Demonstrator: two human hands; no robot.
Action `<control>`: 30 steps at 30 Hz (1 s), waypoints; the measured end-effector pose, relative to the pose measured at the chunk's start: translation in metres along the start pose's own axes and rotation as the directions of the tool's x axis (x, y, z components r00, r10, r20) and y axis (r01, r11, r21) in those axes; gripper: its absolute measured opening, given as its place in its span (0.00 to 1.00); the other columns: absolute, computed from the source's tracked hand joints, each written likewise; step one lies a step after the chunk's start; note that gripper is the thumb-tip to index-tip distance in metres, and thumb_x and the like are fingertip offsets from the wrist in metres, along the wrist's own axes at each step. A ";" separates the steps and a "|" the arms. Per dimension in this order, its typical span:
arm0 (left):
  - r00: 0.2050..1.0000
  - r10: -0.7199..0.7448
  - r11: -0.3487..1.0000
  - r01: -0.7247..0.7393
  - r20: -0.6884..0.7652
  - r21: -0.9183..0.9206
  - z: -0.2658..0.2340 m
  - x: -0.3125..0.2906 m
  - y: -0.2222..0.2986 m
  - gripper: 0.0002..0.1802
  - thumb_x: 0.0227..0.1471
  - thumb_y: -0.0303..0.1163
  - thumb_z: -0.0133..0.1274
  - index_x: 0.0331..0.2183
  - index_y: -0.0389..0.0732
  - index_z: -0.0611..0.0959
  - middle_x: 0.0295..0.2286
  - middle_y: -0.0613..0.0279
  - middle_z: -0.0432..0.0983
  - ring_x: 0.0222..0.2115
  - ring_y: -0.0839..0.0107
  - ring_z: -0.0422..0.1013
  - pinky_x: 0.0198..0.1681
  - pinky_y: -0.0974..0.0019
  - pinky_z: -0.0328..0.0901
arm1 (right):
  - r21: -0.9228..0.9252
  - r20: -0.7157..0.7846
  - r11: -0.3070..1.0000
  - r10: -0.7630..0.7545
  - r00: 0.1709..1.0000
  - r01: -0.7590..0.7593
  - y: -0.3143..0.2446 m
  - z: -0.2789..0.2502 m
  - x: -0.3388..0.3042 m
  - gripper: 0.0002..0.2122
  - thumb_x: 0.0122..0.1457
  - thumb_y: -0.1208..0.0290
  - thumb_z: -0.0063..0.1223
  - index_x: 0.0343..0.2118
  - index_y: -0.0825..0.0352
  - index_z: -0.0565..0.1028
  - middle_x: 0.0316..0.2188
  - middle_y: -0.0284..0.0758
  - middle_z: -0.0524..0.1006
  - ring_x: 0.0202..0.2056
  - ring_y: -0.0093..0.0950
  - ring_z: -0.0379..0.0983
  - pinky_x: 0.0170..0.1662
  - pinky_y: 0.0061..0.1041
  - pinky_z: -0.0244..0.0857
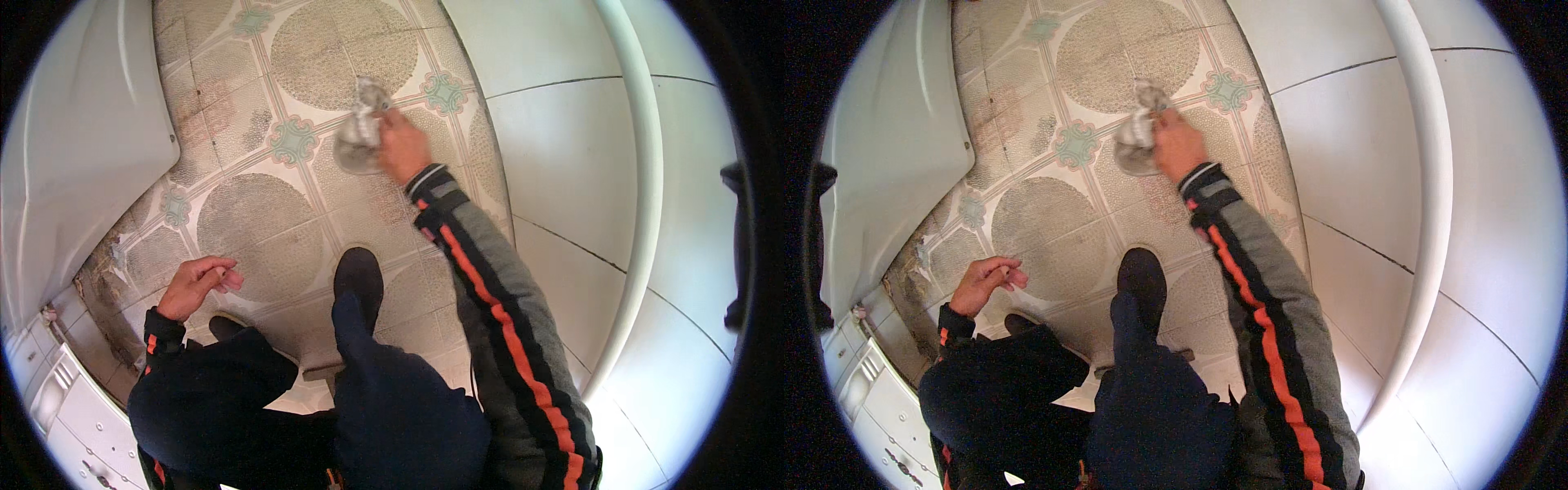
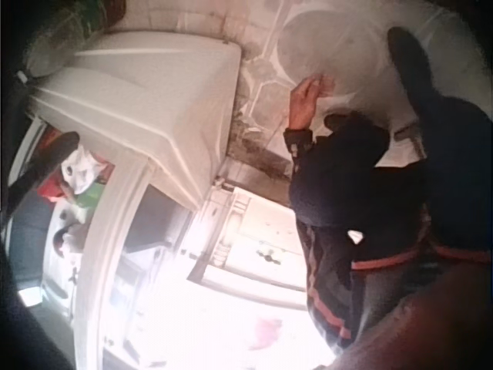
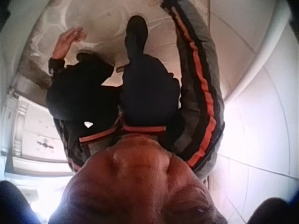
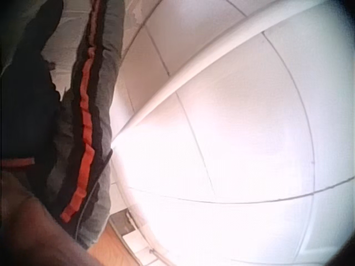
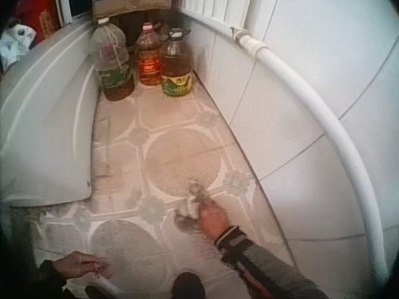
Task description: The person wipes a tiled floor with a cloth, moving around a white appliance and repeatedly scrubbing the same area. The person briefly picks up a small box and places it back down before resuming wiping.
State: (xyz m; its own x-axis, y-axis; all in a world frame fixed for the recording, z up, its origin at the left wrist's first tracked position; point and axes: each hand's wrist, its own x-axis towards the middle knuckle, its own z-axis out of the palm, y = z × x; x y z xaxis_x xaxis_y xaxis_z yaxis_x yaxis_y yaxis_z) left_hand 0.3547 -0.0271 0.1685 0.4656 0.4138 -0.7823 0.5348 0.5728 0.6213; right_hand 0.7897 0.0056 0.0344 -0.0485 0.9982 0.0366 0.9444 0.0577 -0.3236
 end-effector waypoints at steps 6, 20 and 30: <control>1.000 -0.010 1.000 0.010 0.004 -0.006 -0.002 -0.003 -0.004 0.17 0.65 0.30 0.43 0.51 0.31 0.76 0.38 0.55 0.82 0.39 0.68 0.78 0.42 0.67 0.70 | -0.184 -0.039 0.921 0.343 0.938 -0.344 0.069 -0.036 0.039 0.14 0.48 0.74 0.59 0.39 0.69 0.78 0.40 0.45 0.77 0.39 0.43 0.77 0.39 0.40 0.74; 0.998 0.056 0.998 -0.054 -0.038 0.040 0.002 -0.006 -0.005 0.18 0.66 0.33 0.43 0.50 0.32 0.77 0.37 0.56 0.82 0.39 0.69 0.78 0.42 0.68 0.70 | -0.067 -0.080 0.959 0.270 0.960 -0.275 0.045 -0.001 0.060 0.14 0.46 0.68 0.62 0.36 0.68 0.80 0.41 0.45 0.78 0.38 0.46 0.78 0.41 0.41 0.73; 0.989 -0.114 0.993 0.115 -0.094 0.006 0.003 -0.073 -0.011 0.17 0.66 0.32 0.44 0.50 0.33 0.78 0.37 0.58 0.82 0.37 0.72 0.78 0.41 0.70 0.71 | -0.079 -0.104 0.981 0.170 0.980 -0.179 0.029 0.000 -0.015 0.14 0.50 0.68 0.60 0.37 0.73 0.77 0.48 0.50 0.74 0.35 0.50 0.77 0.37 0.45 0.72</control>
State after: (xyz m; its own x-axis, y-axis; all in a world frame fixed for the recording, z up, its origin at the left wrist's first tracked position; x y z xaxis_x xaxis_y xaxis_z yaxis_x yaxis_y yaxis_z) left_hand 0.3174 -0.0657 0.2189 0.3328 0.4106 -0.8489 0.5895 0.6121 0.5271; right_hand 0.8179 -0.0075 0.0248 0.1471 0.9859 0.0795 0.9606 -0.1233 -0.2489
